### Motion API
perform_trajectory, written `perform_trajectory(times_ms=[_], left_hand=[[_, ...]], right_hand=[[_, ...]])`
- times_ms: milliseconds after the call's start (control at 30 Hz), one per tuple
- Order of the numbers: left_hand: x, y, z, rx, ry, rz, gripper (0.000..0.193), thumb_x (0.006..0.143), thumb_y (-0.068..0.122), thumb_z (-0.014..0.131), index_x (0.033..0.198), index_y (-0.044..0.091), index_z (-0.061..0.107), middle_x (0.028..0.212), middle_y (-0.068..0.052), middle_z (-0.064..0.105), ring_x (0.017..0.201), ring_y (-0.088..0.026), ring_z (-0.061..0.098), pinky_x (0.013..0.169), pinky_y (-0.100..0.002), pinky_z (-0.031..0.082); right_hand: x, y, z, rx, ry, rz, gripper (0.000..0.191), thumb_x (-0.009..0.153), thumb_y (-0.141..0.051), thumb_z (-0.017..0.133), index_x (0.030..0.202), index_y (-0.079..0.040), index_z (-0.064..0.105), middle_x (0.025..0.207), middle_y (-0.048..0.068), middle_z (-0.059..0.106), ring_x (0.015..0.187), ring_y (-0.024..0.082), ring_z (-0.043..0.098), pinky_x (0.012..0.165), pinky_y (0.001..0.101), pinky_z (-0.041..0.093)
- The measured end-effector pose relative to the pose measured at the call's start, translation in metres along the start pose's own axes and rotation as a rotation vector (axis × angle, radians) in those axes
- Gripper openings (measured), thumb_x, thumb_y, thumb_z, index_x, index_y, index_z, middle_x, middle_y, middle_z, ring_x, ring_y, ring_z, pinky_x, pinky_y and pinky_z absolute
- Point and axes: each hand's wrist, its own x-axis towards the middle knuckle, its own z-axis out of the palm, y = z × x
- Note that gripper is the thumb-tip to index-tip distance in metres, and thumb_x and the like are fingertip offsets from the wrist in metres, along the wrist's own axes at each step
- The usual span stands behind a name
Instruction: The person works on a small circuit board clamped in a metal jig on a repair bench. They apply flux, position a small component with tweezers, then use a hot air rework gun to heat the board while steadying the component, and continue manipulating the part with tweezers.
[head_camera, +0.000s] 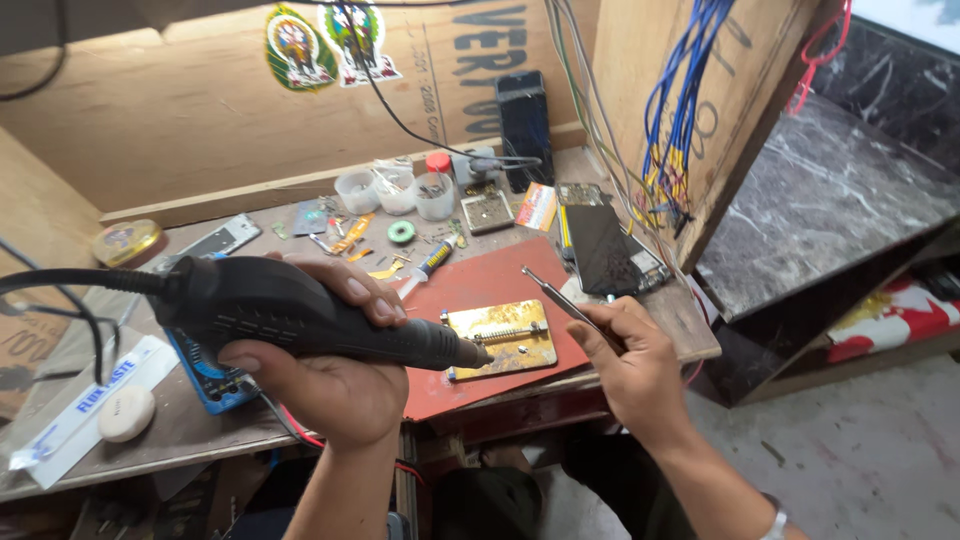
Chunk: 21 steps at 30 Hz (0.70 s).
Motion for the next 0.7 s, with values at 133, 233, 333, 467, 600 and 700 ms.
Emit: perform_trajectory(times_ms=[133,233,333,467,600,700], left_hand=[[0.012,0.022,0.004,-0.015,-0.035,0.035,0.077,0.098,0.074,0.055,0.138,0.008,0.049,0.103,-0.009,0.057,0.086,-0.020,0.055,0.079,-0.035,0.050],[0.031,0.046,0.009,0.125,0.077,0.156,0.075,0.092,0.071,0.059,0.134,0.011,0.048,0.111,-0.005,0.058,0.097,-0.018,0.058,0.087,-0.036,0.050],[0.057,0.081,0.005,0.030,0.299,0.136,0.069,0.083,0.064,0.059,0.133,0.016,0.050,0.111,0.001,0.064,0.098,-0.013,0.062,0.090,-0.033,0.052],[0.089,0.134,0.004,-0.181,-0.049,0.308,0.057,0.117,0.060,0.054,0.125,0.004,0.054,0.094,-0.005,0.057,0.080,-0.015,0.053,0.073,-0.030,0.044],[0.145,0.192,0.017,-0.226,0.065,0.512,0.050,0.098,0.053,0.062,0.130,0.013,0.059,0.111,-0.001,0.066,0.099,-0.012,0.063,0.088,-0.030,0.050],[0.188,0.233,0.024,-0.174,0.062,0.720,0.046,0.095,0.042,0.071,0.131,0.017,0.057,0.118,-0.001,0.065,0.105,-0.016,0.065,0.101,-0.036,0.055]], right_hand=[[0.016,0.005,0.019,-0.154,0.060,-0.308,0.019,0.093,-0.012,0.073,0.108,0.000,0.072,0.086,0.002,0.056,0.074,0.008,0.051,0.065,0.0247,0.043],[0.025,0.021,0.039,-0.201,0.110,-0.434,0.017,0.090,-0.009,0.073,0.105,-0.002,0.072,0.087,0.005,0.059,0.072,0.009,0.054,0.061,0.0263,0.043],[0.033,0.049,0.050,-0.132,0.180,-0.264,0.024,0.086,-0.011,0.074,0.109,-0.002,0.074,0.083,0.009,0.058,0.062,0.012,0.050,0.055,0.0277,0.042],[0.071,0.079,0.057,-0.215,0.172,-0.095,0.024,0.085,-0.012,0.075,0.108,-0.003,0.074,0.082,0.009,0.059,0.061,0.012,0.050,0.055,0.0278,0.042],[0.101,0.064,0.085,-0.327,0.111,0.006,0.024,0.085,-0.013,0.076,0.107,-0.003,0.074,0.081,0.009,0.059,0.061,0.013,0.050,0.055,0.0278,0.042],[0.101,0.049,0.101,-0.414,0.054,0.084,0.024,0.085,-0.014,0.076,0.106,-0.003,0.074,0.080,0.009,0.059,0.061,0.013,0.050,0.054,0.0279,0.042]])
